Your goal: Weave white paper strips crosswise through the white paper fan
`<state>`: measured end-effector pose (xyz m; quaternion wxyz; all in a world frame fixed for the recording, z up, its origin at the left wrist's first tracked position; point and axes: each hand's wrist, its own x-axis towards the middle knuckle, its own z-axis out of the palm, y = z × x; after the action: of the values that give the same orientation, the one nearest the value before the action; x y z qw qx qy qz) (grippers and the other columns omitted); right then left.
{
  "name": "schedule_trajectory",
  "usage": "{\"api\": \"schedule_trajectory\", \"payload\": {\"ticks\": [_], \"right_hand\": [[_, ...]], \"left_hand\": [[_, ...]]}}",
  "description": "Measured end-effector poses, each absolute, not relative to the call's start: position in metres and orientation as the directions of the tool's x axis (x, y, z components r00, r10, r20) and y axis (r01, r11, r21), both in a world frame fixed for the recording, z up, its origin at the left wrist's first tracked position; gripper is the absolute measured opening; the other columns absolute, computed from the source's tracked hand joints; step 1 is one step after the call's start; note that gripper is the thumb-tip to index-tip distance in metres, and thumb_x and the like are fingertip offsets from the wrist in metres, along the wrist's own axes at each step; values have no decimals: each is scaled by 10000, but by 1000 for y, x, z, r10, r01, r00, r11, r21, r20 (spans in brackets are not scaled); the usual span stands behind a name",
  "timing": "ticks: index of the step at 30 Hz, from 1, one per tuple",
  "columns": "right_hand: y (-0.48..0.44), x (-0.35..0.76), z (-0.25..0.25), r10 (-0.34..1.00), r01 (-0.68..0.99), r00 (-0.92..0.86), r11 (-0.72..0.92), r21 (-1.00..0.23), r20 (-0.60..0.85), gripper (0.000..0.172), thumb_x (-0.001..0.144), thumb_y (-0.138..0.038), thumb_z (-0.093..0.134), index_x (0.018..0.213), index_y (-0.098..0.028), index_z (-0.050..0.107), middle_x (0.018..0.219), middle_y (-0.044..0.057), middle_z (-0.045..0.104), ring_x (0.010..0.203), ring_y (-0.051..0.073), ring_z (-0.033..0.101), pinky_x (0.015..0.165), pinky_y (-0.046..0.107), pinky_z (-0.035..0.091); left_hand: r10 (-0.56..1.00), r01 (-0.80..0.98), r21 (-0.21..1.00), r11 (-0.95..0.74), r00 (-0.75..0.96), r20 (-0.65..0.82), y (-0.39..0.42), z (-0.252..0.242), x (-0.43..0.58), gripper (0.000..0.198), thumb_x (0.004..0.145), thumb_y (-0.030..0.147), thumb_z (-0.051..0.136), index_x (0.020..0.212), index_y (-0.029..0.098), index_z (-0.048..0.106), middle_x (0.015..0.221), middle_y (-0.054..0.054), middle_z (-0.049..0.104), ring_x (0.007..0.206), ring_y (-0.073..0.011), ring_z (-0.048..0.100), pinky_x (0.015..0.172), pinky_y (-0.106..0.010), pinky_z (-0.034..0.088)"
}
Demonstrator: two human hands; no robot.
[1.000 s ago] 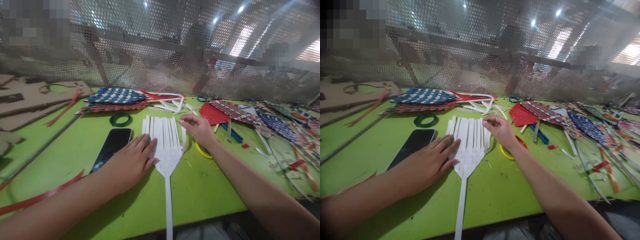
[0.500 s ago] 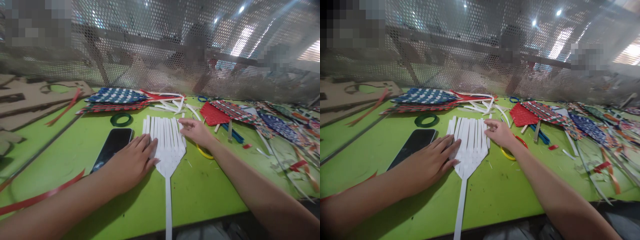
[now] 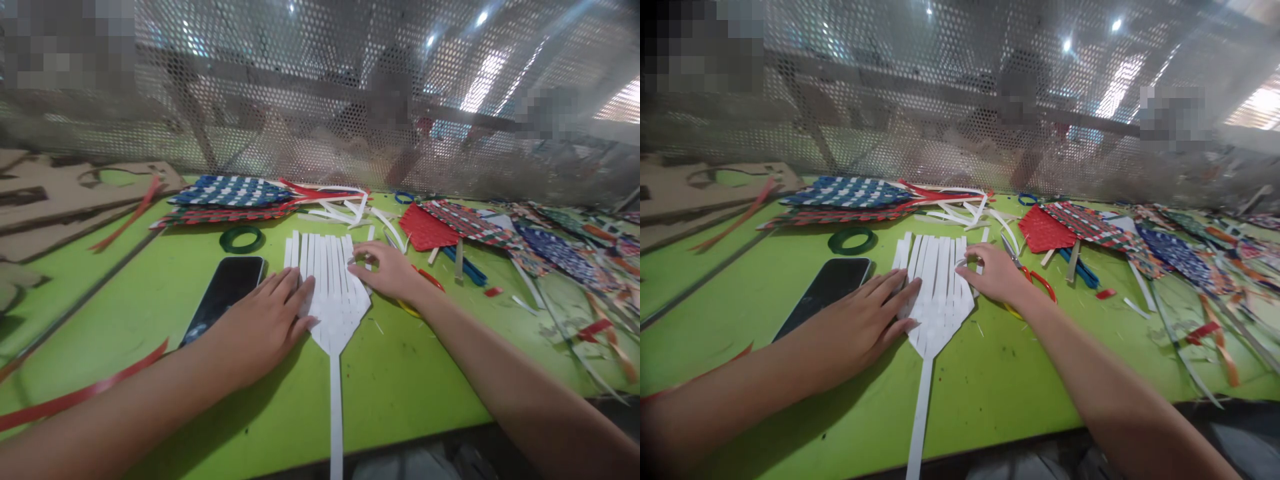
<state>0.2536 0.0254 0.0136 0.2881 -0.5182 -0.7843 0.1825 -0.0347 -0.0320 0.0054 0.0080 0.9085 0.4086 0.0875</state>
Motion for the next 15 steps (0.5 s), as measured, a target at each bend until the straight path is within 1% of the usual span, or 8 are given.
{"api": "schedule_trajectory", "payload": {"ticks": [2,4,6,8,11,13,15], "right_hand": [[26,253,15,924,689,-267,381,-617,274,333,886,-490,759,1054,-207,806,1300,151,723,1092,302,706,976,515,576],[27,252,16,929,672,-234,367,-643,286,318,883,-518,763,960,-214,814,1276,143,735,1132,304,699,1006,523,562],[28,252,16,933,663,-200,354,-659,300,295,891,-511,759,863,-222,813,1255,132,742,1145,300,696,1015,530,560],[29,252,15,934,650,-163,344,-677,317,258,890,-464,772,811,-221,806,1226,130,745,1110,287,707,1009,533,573],[30,253,11,945,610,-131,315,-727,300,127,852,-315,809,895,-196,815,1221,141,725,1042,258,727,1005,521,603],[31,254,8,953,587,-141,298,-753,267,158,829,-231,807,978,-179,817,1257,150,700,1032,248,733,1016,509,612],[33,255,5,952,586,-157,304,-751,262,208,825,-202,797,1031,-181,817,1289,154,682,1039,250,734,1028,512,613]], "left_hand": [[742,741,78,-667,653,151,-32,5,-35,674,1076,570,336,1562,127,487,1575,-221,514,1507,-406,410,1203,-607,381],[740,740,69,-669,656,147,-32,4,-35,680,1078,568,325,1562,116,484,1570,-231,516,1505,-411,410,1199,-613,382],[737,737,68,-672,659,151,-31,3,-35,683,1080,564,317,1562,108,482,1563,-240,519,1500,-416,414,1191,-622,389],[734,732,85,-676,659,164,-31,3,-35,678,1078,562,326,1558,110,486,1553,-241,529,1493,-418,424,1185,-631,395],[741,736,105,-669,650,167,-31,3,-35,670,1074,561,345,1557,119,488,1551,-232,533,1495,-414,422,1193,-627,388],[744,739,98,-667,651,151,-31,4,-35,666,1076,553,340,1564,122,478,1556,-228,527,1500,-408,415,1199,-620,383],[742,738,93,-669,654,147,-31,5,-34,660,1078,545,337,1566,122,475,1553,-227,529,1500,-404,414,1200,-621,382]]}}
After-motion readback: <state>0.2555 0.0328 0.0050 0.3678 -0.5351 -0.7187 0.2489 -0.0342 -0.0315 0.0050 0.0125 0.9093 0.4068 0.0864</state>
